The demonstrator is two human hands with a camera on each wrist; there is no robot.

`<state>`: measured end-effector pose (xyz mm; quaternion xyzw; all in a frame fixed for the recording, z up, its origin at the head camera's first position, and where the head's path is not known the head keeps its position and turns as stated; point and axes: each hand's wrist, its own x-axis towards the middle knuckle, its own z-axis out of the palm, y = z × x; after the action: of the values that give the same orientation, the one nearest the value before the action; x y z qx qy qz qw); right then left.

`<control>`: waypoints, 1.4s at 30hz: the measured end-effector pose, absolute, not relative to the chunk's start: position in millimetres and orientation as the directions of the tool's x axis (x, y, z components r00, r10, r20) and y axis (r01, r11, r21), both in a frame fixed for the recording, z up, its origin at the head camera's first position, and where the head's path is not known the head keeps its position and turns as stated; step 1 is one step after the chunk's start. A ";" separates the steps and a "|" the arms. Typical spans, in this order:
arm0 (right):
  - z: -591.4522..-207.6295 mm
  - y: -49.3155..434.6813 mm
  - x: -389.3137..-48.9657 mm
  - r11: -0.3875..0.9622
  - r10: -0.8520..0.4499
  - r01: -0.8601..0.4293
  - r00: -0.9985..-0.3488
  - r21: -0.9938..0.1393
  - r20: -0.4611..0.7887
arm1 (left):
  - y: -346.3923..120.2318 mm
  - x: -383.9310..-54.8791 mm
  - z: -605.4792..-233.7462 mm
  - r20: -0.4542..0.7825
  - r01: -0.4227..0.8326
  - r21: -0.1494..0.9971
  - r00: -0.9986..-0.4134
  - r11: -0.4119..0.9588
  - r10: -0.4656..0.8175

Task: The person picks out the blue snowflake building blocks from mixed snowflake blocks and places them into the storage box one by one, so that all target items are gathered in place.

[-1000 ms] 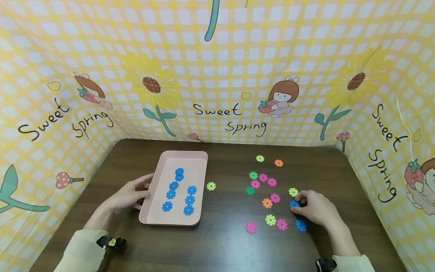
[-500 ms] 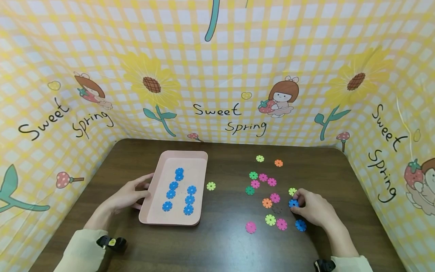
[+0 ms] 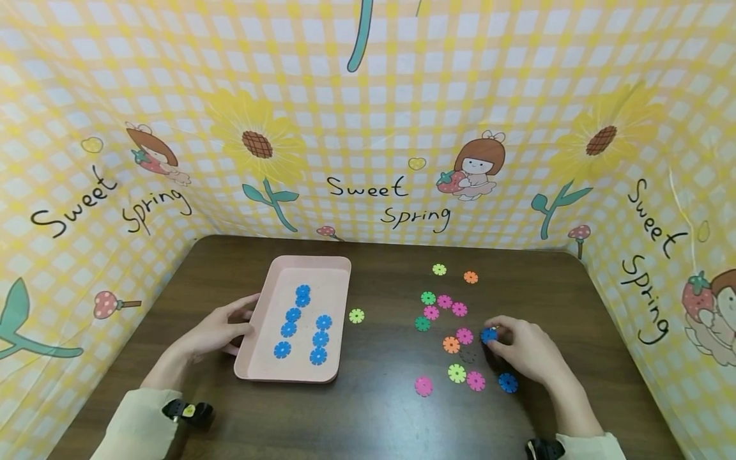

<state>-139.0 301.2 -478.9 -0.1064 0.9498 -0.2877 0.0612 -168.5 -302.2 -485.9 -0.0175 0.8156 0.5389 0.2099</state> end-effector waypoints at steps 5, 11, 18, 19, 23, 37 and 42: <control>-470.1 280.9 -145.4 0.771 -0.223 -0.166 -0.975 -0.615 -0.016 | -302.9 -167.8 -486.7 -0.361 -0.256 0.872 -0.912 0.418 0.195; -468.6 246.1 -155.7 0.717 -0.265 -0.191 -0.964 -0.670 -0.009 | -303.0 -167.0 -486.7 -0.364 -0.260 0.871 -0.911 0.417 0.194; -480.2 192.3 -169.1 0.659 -0.344 -0.270 -0.938 -0.702 0.037 | -302.4 -166.8 -486.5 -0.361 -0.255 0.872 -0.911 0.418 0.197; -481.7 184.4 -171.2 0.650 -0.352 -0.277 -0.935 -0.708 0.043 | -302.2 -166.8 -486.4 -0.361 -0.255 0.873 -0.911 0.417 0.198; -484.0 153.5 -180.6 0.602 -0.372 -0.309 -0.924 -0.736 0.084 | -301.9 -166.8 -485.7 -0.362 -0.256 0.871 -0.911 0.419 0.196; -480.9 56.7 -211.3 0.460 -0.416 -0.357 -0.895 -0.813 0.158 | -301.2 -166.6 -483.7 -0.372 -0.270 0.868 -0.910 0.418 0.185; -486.9 34.1 -216.9 0.519 -0.406 -0.304 -0.910 -0.799 0.083 | -301.3 -166.8 -483.9 -0.370 -0.270 0.871 -0.910 0.411 0.186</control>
<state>-216.9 34.1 -486.9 -0.2040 0.8696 -0.4461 0.0571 -166.8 -301.3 -483.9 -0.0260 0.8133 0.5419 0.2102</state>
